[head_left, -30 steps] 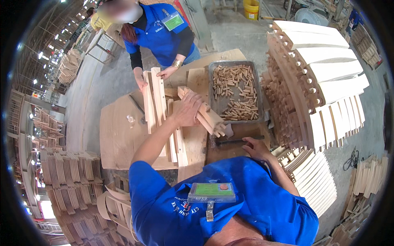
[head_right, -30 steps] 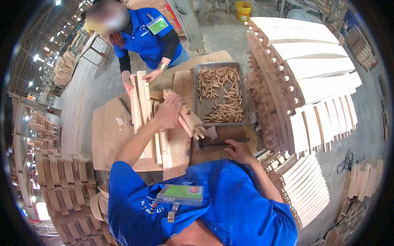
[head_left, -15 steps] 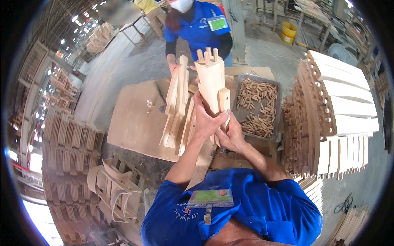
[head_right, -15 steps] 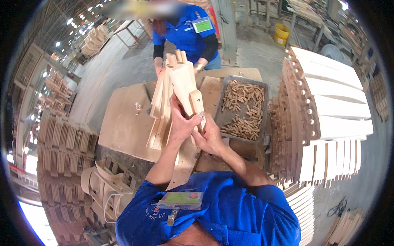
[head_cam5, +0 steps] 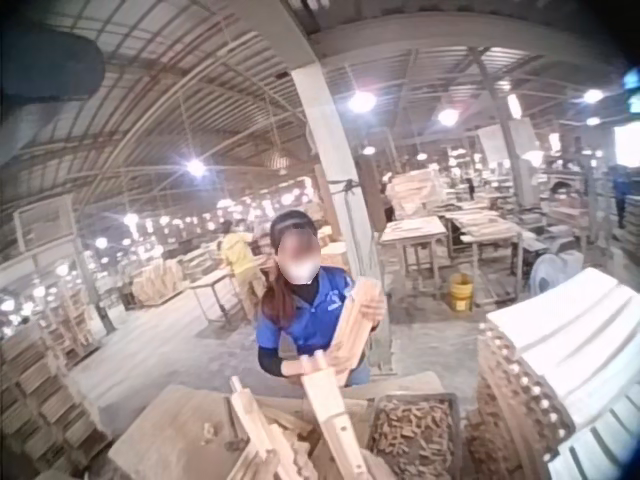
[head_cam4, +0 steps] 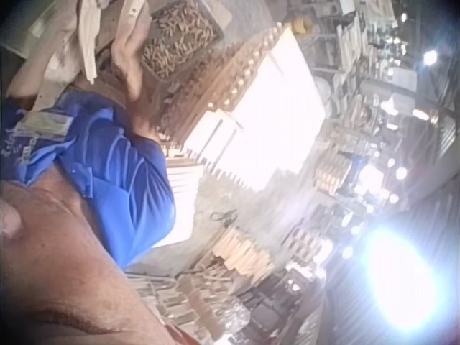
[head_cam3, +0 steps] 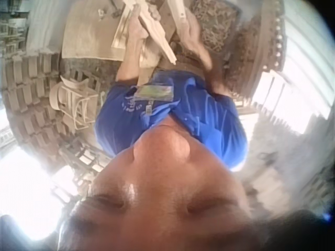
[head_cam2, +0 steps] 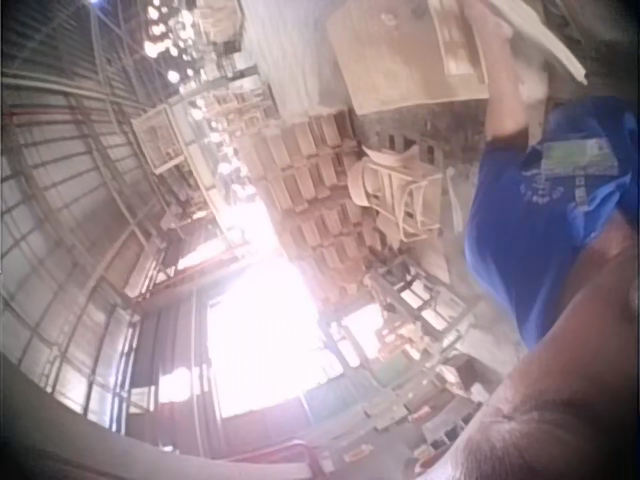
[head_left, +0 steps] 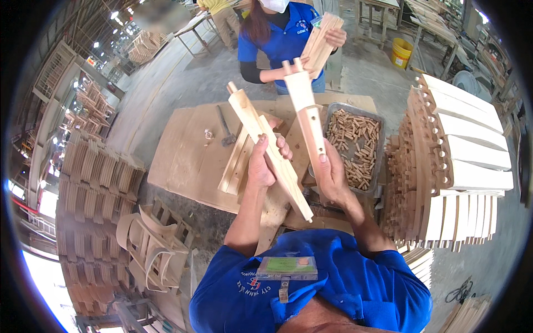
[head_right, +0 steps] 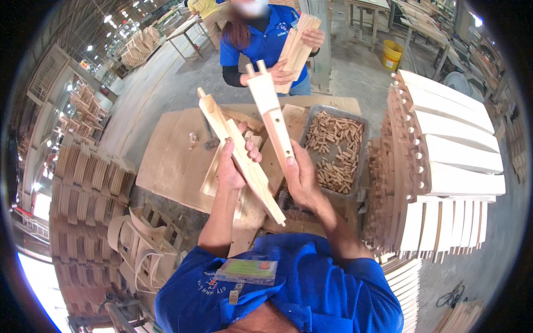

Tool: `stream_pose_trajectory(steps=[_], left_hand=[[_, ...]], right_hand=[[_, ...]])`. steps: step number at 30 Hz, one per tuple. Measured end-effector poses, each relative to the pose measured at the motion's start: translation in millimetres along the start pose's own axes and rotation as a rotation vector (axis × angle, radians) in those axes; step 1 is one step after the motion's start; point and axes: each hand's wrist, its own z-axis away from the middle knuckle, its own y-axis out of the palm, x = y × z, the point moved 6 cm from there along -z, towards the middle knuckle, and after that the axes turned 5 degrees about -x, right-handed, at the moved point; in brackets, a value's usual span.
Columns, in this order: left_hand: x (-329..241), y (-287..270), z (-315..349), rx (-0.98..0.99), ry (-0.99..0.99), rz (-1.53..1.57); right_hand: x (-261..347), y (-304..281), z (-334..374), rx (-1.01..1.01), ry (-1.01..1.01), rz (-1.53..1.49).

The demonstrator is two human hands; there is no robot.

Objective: The person assembles wooden furniture components by inserting small wooden dowels into pre-drilled holes on rectangular wooden pieces. Using a hammer, the person taps the dowels into place to secure the joints. The person handles the wooden parts one at a time, aligning them and striking them with the hammer before stacking the finished assemblies.

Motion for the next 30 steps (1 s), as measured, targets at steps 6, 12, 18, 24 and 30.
stream_pose_trajectory(steps=[6,12,18,24,30], left_hand=[[-8,36,6,-0.029,0.085,0.128],[6,-7,6,-0.023,0.085,-0.002],[0,22,18,-0.027,0.210,-0.154],[-3,8,35,-0.112,0.219,-0.413],[-19,-1,35,-0.168,0.261,-0.847]], right_hand=[[8,5,1,0.034,-0.112,0.270],[15,23,8,0.054,-0.165,0.308],[14,34,13,0.081,-0.168,0.209],[6,38,20,0.162,-0.096,0.177],[-10,33,31,0.363,-0.016,0.381]])
